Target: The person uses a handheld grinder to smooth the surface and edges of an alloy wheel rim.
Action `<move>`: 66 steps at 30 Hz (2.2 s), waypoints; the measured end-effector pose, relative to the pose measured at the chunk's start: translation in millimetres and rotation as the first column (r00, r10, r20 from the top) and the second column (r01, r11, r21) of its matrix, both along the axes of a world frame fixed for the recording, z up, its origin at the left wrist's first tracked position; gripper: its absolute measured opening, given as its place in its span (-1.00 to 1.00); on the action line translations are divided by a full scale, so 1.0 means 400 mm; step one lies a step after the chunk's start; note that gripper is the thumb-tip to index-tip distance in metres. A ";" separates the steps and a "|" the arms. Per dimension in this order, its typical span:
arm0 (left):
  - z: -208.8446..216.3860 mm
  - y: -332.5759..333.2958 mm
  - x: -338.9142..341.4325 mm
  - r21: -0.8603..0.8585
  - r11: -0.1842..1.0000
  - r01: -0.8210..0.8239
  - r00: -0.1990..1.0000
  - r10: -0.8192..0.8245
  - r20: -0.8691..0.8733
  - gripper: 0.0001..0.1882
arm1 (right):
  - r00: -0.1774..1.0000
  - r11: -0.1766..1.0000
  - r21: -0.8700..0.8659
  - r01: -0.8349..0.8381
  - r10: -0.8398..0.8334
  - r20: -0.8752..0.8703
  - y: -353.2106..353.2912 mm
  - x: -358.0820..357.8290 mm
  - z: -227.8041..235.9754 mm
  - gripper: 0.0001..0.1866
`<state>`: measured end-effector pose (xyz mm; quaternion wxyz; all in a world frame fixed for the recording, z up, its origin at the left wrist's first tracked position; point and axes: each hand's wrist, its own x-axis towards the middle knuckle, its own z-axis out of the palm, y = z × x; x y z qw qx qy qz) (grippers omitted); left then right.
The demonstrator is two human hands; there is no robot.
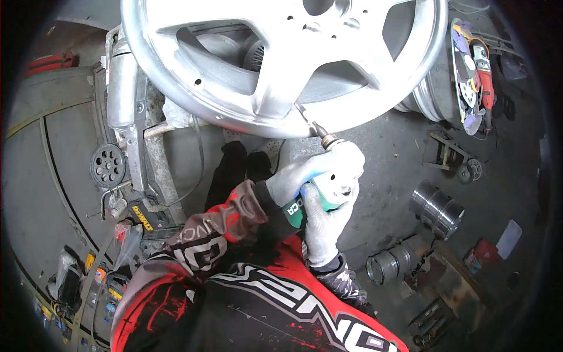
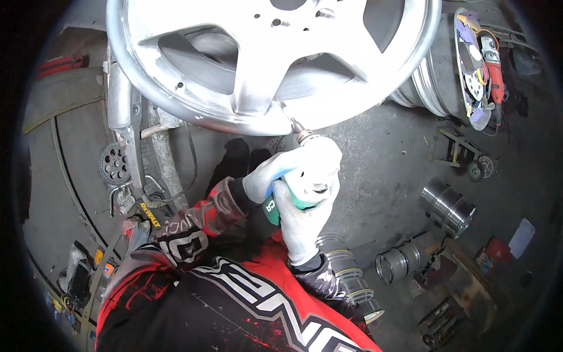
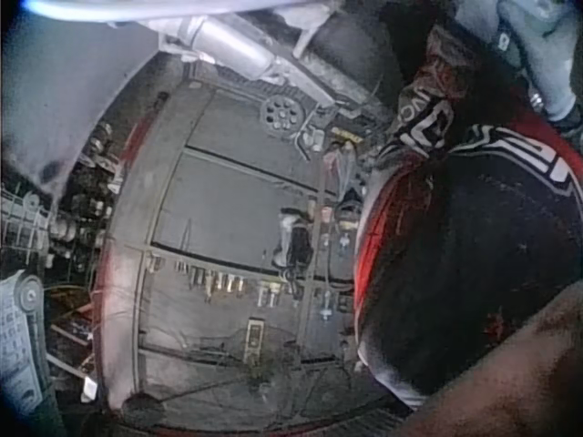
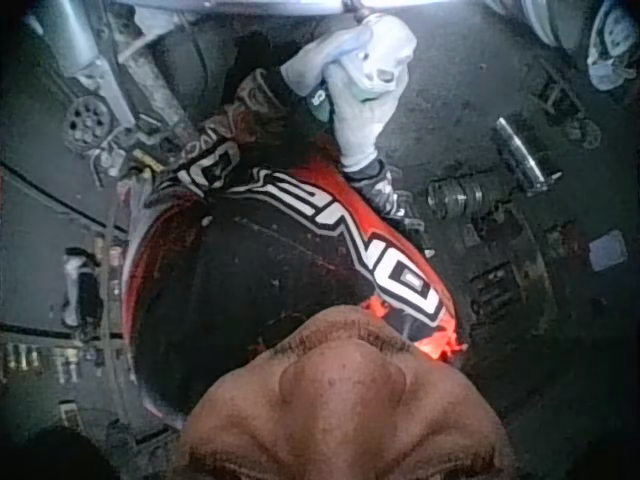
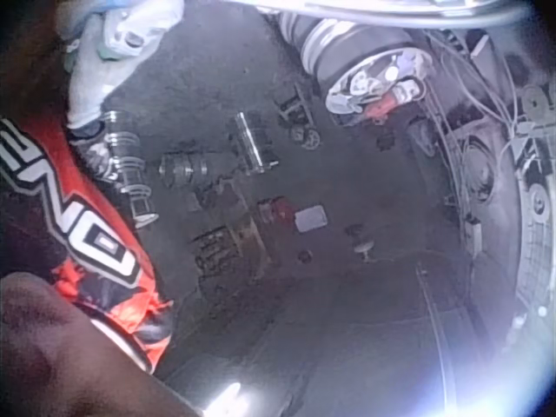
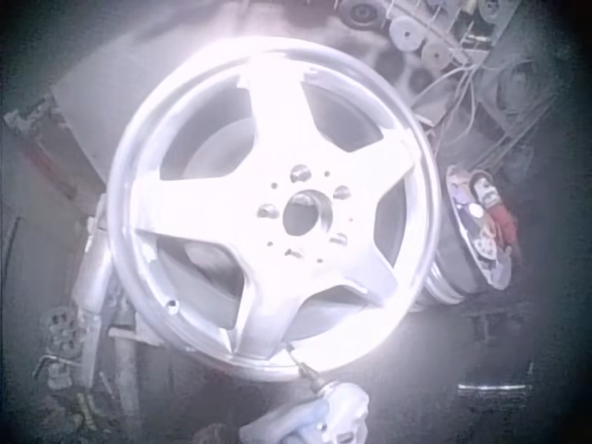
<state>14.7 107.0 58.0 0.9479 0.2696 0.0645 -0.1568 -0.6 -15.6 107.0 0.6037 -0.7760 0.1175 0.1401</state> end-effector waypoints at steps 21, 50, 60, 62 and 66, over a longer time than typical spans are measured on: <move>-0.220 -0.239 0.223 0.189 0.971 -0.148 0.916 0.062 0.395 -0.45 | 0.974 0.971 -0.222 0.092 -0.041 0.225 -0.101 0.211 0.000 0.00; -0.128 -0.179 0.078 -0.475 0.877 -0.069 0.982 0.143 0.120 -0.57 | 1.000 1.000 -0.013 0.017 -0.017 0.022 -0.095 0.101 -0.011 -0.16; -0.061 -0.196 0.256 0.201 0.974 -0.102 0.929 0.021 0.369 -0.49 | 0.979 0.992 -0.108 0.069 -0.047 0.200 -0.168 0.246 -0.001 -0.08; -0.059 -0.197 0.268 -0.032 0.999 0.031 0.986 -0.026 0.162 -0.48 | 0.980 0.992 -0.113 0.060 -0.037 0.195 -0.163 0.242 -0.003 -0.07; -0.134 -0.198 0.201 0.438 0.800 -0.411 0.805 0.092 0.586 -0.49 | 0.984 0.993 -0.112 0.041 -0.021 0.178 -0.155 0.196 -0.019 -0.09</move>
